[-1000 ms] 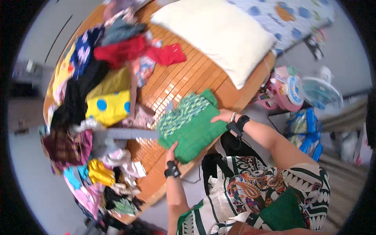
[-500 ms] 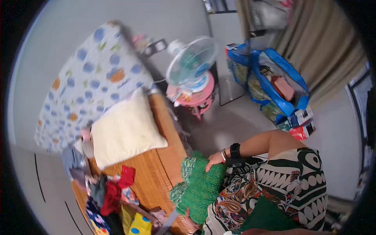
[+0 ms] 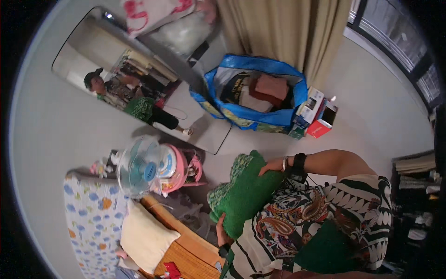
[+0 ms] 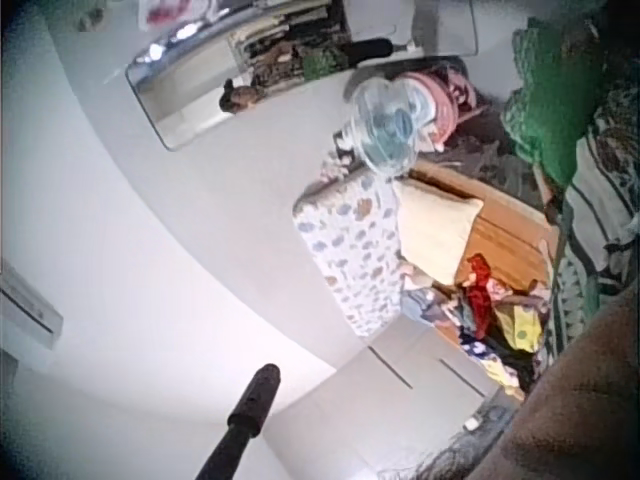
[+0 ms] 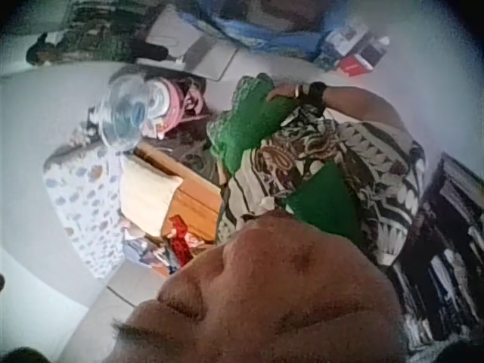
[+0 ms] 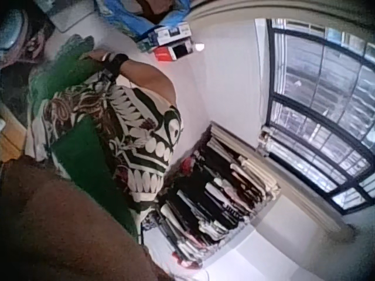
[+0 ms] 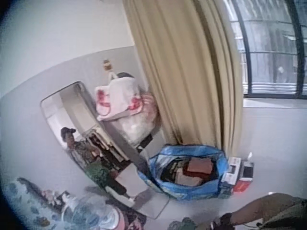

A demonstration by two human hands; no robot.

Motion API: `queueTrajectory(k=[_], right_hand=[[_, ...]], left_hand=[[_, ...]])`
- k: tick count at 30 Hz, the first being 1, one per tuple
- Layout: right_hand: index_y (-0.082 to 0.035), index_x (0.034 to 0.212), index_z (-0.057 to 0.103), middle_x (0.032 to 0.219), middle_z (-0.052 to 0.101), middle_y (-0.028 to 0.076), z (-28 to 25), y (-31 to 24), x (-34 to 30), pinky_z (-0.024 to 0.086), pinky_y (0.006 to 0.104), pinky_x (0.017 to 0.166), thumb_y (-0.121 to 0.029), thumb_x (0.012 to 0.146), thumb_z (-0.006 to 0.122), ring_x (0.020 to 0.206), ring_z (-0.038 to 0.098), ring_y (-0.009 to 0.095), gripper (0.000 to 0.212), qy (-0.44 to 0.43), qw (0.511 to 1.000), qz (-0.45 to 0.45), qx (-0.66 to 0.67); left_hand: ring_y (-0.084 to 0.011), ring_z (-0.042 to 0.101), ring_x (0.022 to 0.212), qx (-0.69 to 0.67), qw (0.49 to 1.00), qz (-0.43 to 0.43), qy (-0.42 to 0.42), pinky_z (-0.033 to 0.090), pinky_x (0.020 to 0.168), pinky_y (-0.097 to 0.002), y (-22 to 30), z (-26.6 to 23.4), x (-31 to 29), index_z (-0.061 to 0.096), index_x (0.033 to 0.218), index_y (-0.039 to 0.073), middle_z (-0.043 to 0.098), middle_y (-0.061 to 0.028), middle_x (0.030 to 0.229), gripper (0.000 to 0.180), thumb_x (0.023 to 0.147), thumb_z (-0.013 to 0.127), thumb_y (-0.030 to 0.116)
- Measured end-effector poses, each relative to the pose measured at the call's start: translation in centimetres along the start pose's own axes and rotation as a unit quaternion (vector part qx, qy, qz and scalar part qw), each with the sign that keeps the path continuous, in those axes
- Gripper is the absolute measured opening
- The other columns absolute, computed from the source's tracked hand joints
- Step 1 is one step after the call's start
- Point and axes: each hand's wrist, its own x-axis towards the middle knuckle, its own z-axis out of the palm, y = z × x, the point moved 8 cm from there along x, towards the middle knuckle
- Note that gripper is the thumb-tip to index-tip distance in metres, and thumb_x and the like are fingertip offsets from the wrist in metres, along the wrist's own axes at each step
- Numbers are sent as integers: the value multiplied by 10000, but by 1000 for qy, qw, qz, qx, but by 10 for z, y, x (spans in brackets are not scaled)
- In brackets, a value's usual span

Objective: The person folds a pink sweatshirt, a green cardigan, and a blue sweater one at a time on a bed and places each into a blue storage bag on the floor.

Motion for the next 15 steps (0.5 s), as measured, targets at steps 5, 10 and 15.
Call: queueTrajectory(k=[5,10,15], right_hand=[[-177,1168,449,1219,434,69,-16,9,-31,310,398,938,-200,889,313,1112,411,258,312,127,992,-3,-16],[-30,982,572,918,603,68,-16,54,-41,482,295,701,-238,773,544,783,585,156,296,274,911,-107,289],[2,936,567,843,615,85,-23,70,-40,502,295,626,-207,750,571,686,602,157,280,261,714,33,649]], left_hand=[[-274,528,926,142,987,28,-65,435,783,-398,59,38,38,451,1126,58,524,-117,1072,420,764,546,248],[-245,528,928,150,975,-98,-133,432,787,-373,57,71,78,448,1133,62,525,-100,1065,437,762,547,269],[-208,528,920,251,954,-130,-103,430,783,-342,87,76,156,465,1118,59,525,-78,1058,443,754,549,298]])
